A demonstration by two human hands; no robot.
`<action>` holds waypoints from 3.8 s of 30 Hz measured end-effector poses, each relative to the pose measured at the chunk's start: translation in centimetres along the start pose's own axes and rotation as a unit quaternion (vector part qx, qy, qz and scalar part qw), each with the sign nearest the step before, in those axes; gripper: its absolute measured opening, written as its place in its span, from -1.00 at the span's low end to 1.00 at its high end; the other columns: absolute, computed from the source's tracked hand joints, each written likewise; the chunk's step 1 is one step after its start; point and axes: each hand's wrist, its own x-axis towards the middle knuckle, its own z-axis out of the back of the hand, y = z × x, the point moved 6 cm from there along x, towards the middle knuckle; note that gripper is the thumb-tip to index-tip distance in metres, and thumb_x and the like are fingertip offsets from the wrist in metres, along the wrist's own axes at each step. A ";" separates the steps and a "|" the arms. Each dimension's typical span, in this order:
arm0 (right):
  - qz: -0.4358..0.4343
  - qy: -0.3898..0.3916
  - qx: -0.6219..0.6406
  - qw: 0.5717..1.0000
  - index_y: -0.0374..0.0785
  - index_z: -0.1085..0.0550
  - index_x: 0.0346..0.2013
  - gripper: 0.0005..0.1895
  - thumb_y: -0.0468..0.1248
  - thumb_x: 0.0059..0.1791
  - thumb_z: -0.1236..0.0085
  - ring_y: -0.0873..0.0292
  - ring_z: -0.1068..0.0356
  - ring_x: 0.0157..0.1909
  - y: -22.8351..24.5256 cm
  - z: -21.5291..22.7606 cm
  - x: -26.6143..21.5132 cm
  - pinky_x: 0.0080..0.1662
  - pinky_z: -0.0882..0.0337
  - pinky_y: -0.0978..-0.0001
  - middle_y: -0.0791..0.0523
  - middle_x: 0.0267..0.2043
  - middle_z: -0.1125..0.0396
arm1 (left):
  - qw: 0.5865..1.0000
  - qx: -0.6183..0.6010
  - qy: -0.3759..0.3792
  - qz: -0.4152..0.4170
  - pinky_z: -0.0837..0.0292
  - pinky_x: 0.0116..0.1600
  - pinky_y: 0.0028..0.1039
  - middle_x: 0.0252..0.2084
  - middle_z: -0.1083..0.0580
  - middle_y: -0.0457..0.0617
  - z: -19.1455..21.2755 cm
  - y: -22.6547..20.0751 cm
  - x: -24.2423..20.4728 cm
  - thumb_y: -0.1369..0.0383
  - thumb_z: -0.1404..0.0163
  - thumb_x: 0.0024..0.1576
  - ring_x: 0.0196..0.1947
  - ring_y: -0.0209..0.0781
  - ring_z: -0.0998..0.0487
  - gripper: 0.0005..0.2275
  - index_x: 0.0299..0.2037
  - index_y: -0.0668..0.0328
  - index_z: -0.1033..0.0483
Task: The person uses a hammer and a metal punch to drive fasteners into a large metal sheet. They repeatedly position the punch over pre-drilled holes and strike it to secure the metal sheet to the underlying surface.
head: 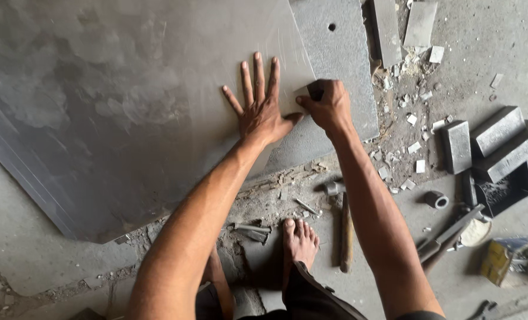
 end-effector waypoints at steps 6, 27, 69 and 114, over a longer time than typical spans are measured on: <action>0.090 -0.040 -0.066 0.993 -0.36 -0.57 -0.31 -0.76 -0.23 -0.10 -0.39 0.10 -0.47 -0.45 -0.5 -0.8 0.5 -0.33 -0.51 0.24 -0.03 -0.35 -0.50 | 1.000 0.017 -0.018 -0.006 0.72 0.32 0.61 0.58 0.47 0.15 0.9 -0.5 -0.1 -0.12 -0.36 -0.23 0.55 0.25 0.54 0.26 0.54 -0.05 0.40; -0.025 -0.266 -0.205 0.941 -0.36 -0.30 0.18 -0.42 -0.23 -0.08 -0.24 -0.10 -0.24 0.07 -15.7 -2.7 -29.5 0.11 -0.24 -0.07 -0.16 0.00 -0.30 | 0.999 0.025 0.039 0.022 0.81 0.31 0.57 0.54 0.64 0.08 0.4 -0.5 0.2 -0.23 -0.29 -0.18 0.52 0.17 0.70 0.27 0.52 -0.13 0.54; -0.047 0.058 0.267 0.961 -0.08 -0.20 0.47 -0.24 -0.39 -0.03 -0.14 0.29 -0.31 -0.54 -1.0 6.0 -7.9 -0.51 -0.36 0.44 0.06 -0.40 -0.41 | 0.999 0.050 0.008 0.012 0.76 0.34 0.56 0.57 0.53 0.08 0.8 0.8 -0.3 -0.31 -0.30 -0.27 0.55 0.18 0.59 0.30 0.53 -0.13 0.46; -0.030 -0.026 0.258 0.965 0.01 -0.09 0.53 -0.30 -0.29 0.10 -0.03 0.27 -0.32 -0.51 -1.7 3.0 -16.5 -0.52 -0.44 0.39 0.15 -0.40 -0.36 | 0.998 0.066 0.018 -0.018 0.63 0.36 0.59 0.57 0.53 0.08 0.6 1.6 -0.7 -0.21 -0.40 -0.32 0.56 0.19 0.55 0.34 0.53 -0.15 0.45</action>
